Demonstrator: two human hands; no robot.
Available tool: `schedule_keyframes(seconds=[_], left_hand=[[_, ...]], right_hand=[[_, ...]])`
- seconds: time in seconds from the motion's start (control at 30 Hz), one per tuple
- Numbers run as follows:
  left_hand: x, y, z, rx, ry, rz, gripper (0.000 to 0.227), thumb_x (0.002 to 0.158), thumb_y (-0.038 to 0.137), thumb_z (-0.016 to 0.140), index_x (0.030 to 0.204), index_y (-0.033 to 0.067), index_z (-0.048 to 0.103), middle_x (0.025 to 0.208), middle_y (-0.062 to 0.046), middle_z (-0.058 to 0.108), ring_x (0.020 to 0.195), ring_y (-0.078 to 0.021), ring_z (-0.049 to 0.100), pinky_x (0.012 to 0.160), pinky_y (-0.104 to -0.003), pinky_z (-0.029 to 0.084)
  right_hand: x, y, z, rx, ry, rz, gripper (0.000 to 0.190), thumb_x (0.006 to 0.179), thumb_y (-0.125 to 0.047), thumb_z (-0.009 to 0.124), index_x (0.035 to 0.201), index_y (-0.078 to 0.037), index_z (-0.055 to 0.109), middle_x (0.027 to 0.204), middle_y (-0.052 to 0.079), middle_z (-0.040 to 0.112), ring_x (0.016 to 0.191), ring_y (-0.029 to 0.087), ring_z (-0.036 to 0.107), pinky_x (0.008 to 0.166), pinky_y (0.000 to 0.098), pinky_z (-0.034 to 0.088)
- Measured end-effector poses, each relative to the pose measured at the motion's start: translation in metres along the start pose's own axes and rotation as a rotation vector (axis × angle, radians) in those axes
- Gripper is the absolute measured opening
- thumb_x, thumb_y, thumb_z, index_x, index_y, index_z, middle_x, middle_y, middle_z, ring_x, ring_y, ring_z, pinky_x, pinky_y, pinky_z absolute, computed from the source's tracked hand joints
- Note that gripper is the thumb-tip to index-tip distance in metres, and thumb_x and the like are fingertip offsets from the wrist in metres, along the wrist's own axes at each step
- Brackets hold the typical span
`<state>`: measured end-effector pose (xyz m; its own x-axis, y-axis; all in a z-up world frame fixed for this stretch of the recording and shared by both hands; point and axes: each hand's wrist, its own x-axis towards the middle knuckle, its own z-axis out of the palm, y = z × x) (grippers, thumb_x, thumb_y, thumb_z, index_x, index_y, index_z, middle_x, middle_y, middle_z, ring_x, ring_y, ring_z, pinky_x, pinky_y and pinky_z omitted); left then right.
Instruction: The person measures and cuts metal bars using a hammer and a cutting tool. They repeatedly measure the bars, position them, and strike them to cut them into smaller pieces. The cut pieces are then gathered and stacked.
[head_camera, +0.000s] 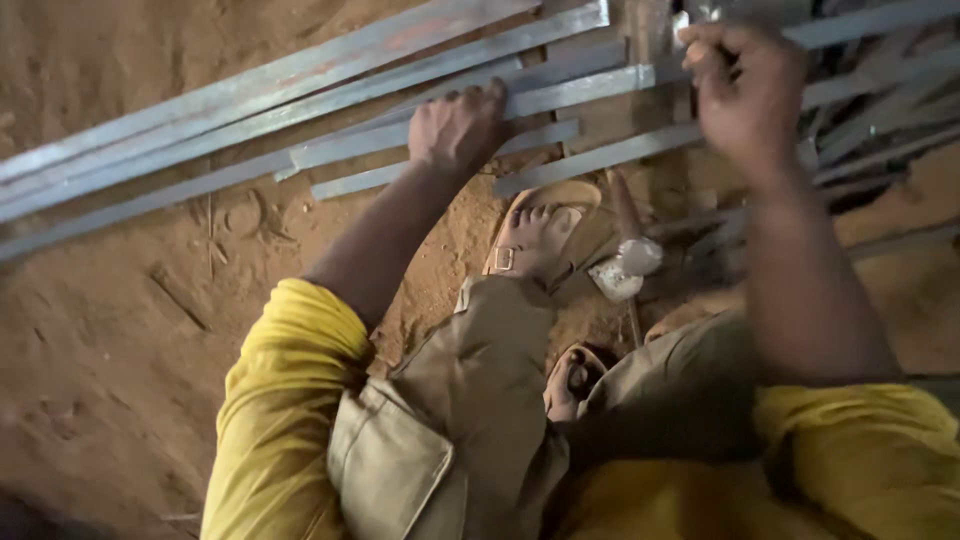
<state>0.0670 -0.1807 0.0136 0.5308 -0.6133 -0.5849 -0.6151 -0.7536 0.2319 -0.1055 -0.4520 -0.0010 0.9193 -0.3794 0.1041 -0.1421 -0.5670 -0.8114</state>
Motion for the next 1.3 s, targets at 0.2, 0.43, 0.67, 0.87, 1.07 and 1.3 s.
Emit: schedule_keyframes(seconds=[0.2,0.43,0.67,0.87,1.07,1.3], left_hand=[[0.000,0.005,-0.003,0.036,-0.007,-0.065,0.066,0.094,0.072,0.057,0.122,0.0122,0.058,0.106,-0.018,0.074,0.100,-0.0393,0.071,0.077,-0.054,0.056],[0.001,0.008,0.005,0.072,0.096,-0.040,0.063,0.090,0.070,0.059,0.115,0.0121,0.061,0.105,-0.019,0.073,0.096,-0.0431,0.071,0.076,-0.057,0.056],[0.001,0.003,0.013,0.128,0.235,0.054,0.065,0.091,0.071,0.061,0.109,0.0085,0.062,0.095,-0.018,0.075,0.085,-0.0398,0.075,0.068,-0.054,0.058],[0.005,0.004,0.011,0.101,0.052,-0.060,0.067,0.092,0.068,0.061,0.119,0.0068,0.059,0.094,-0.019,0.074,0.079,-0.0343,0.076,0.063,-0.050,0.060],[0.007,0.003,0.015,0.125,0.114,-0.038,0.064,0.090,0.070,0.063,0.108,0.0088,0.061,0.093,-0.018,0.075,0.083,-0.0372,0.075,0.067,-0.053,0.059],[0.008,0.000,0.020,0.138,0.183,-0.010,0.059,0.086,0.067,0.067,0.107,0.0123,0.064,0.096,-0.017,0.075,0.087,-0.0397,0.074,0.072,-0.054,0.059]], right_hand=[[0.000,0.018,-0.003,0.491,-0.191,0.000,0.031,0.116,-0.014,0.051,0.148,-0.011,0.051,0.129,0.006,0.065,0.106,0.010,0.071,0.073,0.0274,0.058],[-0.002,0.023,0.002,0.078,-0.120,0.037,0.005,0.111,-0.005,0.072,0.114,-0.003,0.069,0.106,0.010,0.073,0.094,0.019,0.072,0.074,0.0326,0.054],[-0.005,0.026,0.014,-0.140,0.047,-0.254,0.007,0.105,0.002,0.077,0.109,-0.004,0.076,0.108,0.007,0.074,0.097,0.020,0.072,0.089,0.0351,0.058],[-0.004,0.029,0.033,-0.274,0.113,-0.340,0.006,0.101,-0.001,0.082,0.100,-0.005,0.077,0.098,0.006,0.072,0.093,0.020,0.070,0.081,0.0342,0.056],[-0.006,0.038,0.036,-0.275,0.064,-0.362,0.014,0.109,0.000,0.079,0.097,-0.007,0.076,0.099,0.003,0.072,0.088,0.015,0.070,0.082,0.0297,0.057],[-0.008,0.041,0.035,-0.268,0.123,-0.350,0.007,0.104,-0.005,0.080,0.097,-0.005,0.078,0.097,0.006,0.072,0.095,0.018,0.068,0.086,0.0348,0.054]])
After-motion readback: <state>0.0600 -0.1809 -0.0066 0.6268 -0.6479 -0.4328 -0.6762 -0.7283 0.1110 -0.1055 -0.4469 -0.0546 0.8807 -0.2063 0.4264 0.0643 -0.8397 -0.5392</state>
